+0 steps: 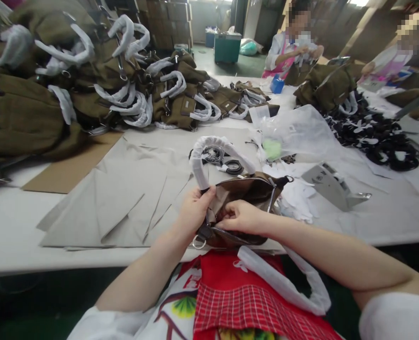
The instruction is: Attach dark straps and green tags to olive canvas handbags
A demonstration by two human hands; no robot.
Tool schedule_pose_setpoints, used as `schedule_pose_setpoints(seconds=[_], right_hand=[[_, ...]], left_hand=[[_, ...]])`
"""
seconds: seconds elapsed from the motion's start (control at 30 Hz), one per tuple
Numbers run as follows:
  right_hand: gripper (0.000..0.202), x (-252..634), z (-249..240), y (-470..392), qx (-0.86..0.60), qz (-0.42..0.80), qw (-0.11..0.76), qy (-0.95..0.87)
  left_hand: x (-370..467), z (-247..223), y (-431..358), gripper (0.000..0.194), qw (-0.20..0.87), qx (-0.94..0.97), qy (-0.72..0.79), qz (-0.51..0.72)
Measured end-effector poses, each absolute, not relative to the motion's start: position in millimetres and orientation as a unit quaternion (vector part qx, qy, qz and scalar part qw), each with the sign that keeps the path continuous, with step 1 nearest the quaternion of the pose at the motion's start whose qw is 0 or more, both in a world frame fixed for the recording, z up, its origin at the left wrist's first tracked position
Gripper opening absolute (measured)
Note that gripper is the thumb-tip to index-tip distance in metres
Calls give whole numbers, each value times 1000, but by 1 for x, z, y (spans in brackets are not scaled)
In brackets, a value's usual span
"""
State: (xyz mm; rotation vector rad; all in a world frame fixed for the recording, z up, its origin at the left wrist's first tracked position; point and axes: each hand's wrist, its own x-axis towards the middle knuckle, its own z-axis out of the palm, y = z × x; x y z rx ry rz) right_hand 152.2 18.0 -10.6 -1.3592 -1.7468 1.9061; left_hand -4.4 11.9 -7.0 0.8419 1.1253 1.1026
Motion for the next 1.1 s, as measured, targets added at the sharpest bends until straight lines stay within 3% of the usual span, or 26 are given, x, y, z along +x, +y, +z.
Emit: schedule_pose_setpoints(seconds=[0.1, 0.2, 0.43, 0.5, 0.6, 0.7, 0.8, 0.93, 1.1], right_hand=[[14, 150, -15, 11, -461, 671, 153, -560], [6, 147, -13, 7, -471, 724, 143, -483], [17, 138, -25, 0, -472, 761, 148, -421], [18, 137, -29, -2, -482, 706, 157, -494], [15, 141, -23, -4, -479, 519, 147, -693], [22, 147, -7, -5, -457, 288, 83, -838], [27, 157, 7, -1, -465, 141, 14, -874], [29, 173, 10, 13, -548, 47, -43, -834], [21, 181, 9, 18, -496, 28, 64, -865]], left_hand=[[-3, -6, 10, 32, 579, 405, 500, 501], [-4, -8, 8, 29, 585, 416, 494, 492], [-3, -8, -2, 25, 529, 492, 517, 458], [-3, -5, -3, 25, 524, 507, 522, 443], [-3, -4, 1, 25, 535, 502, 521, 436], [-3, -5, 7, 29, 556, 494, 505, 438], [-4, -7, 12, 31, 572, 485, 501, 433], [-10, -7, 18, 31, 596, 448, 494, 447], [-15, -7, 28, 34, 637, 402, 457, 473]])
